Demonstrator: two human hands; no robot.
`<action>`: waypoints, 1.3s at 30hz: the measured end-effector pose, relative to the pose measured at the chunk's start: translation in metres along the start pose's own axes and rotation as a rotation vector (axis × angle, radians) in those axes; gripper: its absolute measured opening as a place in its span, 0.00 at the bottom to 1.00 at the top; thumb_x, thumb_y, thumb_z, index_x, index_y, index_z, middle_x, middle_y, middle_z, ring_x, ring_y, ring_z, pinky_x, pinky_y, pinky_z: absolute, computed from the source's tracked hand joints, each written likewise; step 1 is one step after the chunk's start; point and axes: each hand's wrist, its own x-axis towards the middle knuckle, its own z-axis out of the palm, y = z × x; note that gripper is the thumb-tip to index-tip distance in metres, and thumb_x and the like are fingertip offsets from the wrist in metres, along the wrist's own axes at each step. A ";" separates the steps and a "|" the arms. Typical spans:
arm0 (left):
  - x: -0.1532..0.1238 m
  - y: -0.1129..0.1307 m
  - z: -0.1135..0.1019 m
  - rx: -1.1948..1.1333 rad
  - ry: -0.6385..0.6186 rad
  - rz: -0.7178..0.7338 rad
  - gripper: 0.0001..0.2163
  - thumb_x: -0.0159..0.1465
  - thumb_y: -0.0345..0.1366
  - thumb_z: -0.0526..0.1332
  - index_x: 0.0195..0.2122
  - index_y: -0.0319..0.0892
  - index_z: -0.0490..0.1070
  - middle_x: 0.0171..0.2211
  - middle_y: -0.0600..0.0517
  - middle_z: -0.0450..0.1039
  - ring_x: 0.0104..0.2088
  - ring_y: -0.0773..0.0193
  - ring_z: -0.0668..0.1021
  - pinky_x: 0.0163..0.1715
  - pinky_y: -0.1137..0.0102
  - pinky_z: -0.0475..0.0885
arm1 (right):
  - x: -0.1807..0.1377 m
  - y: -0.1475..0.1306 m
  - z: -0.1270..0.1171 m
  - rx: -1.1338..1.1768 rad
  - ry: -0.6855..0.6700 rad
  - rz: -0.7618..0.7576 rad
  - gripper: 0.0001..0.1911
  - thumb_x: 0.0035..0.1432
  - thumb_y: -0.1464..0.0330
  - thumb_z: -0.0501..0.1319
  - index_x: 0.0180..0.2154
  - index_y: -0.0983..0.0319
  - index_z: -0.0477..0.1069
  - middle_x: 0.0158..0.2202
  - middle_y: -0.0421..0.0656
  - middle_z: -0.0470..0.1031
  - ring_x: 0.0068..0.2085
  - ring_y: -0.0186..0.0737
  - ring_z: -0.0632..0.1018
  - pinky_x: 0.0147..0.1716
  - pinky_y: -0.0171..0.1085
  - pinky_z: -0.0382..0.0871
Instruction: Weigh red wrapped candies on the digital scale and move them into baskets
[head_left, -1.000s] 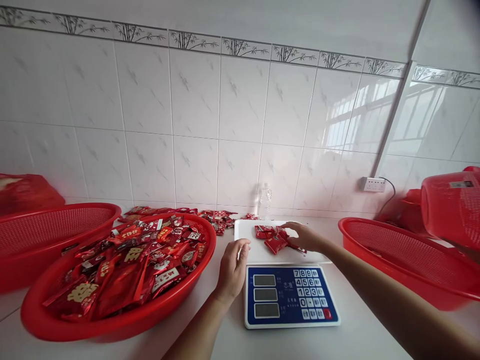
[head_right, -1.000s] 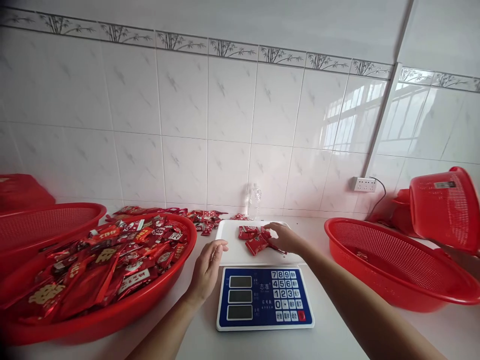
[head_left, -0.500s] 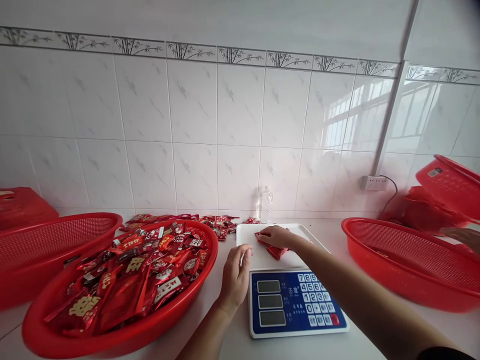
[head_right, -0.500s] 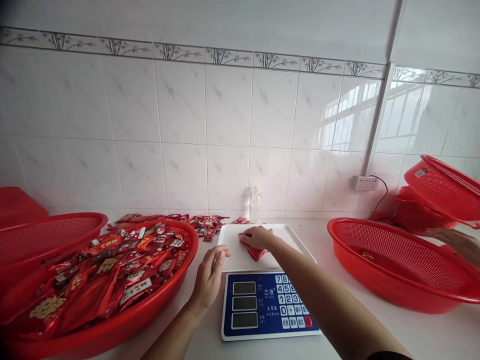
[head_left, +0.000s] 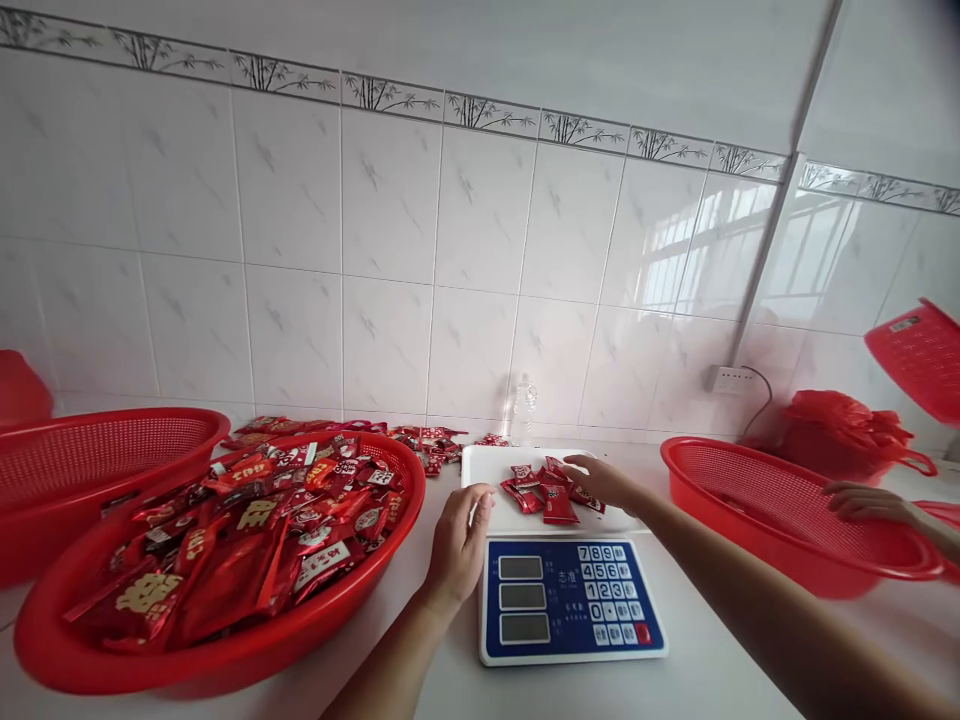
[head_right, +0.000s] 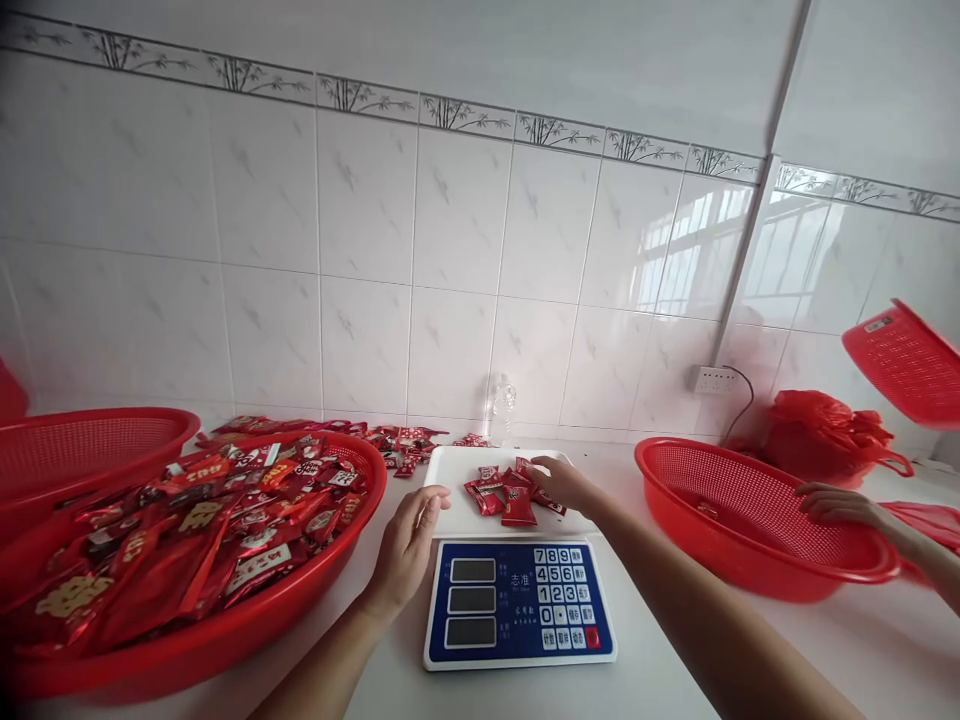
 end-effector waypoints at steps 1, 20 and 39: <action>0.000 0.000 0.000 0.002 0.005 0.002 0.13 0.69 0.41 0.48 0.42 0.43 0.69 0.38 0.48 0.74 0.41 0.60 0.76 0.43 0.65 0.69 | 0.000 0.003 0.003 0.006 0.006 0.012 0.31 0.62 0.49 0.46 0.57 0.60 0.66 0.56 0.47 0.70 0.50 0.45 0.75 0.45 0.39 0.68; 0.000 0.004 -0.001 0.025 0.021 0.030 0.13 0.69 0.41 0.47 0.41 0.43 0.70 0.37 0.48 0.75 0.40 0.59 0.77 0.43 0.65 0.71 | 0.008 -0.067 0.035 -0.155 -0.193 -0.155 0.40 0.53 0.38 0.48 0.62 0.49 0.57 0.63 0.47 0.59 0.64 0.60 0.54 0.57 0.66 0.40; 0.001 0.004 -0.002 0.009 0.015 0.006 0.14 0.69 0.42 0.48 0.40 0.43 0.71 0.37 0.47 0.76 0.40 0.58 0.77 0.43 0.64 0.72 | -0.001 -0.054 0.040 -0.105 -0.014 -0.362 0.21 0.57 0.65 0.56 0.53 0.55 0.67 0.53 0.43 0.71 0.54 0.45 0.69 0.53 0.42 0.61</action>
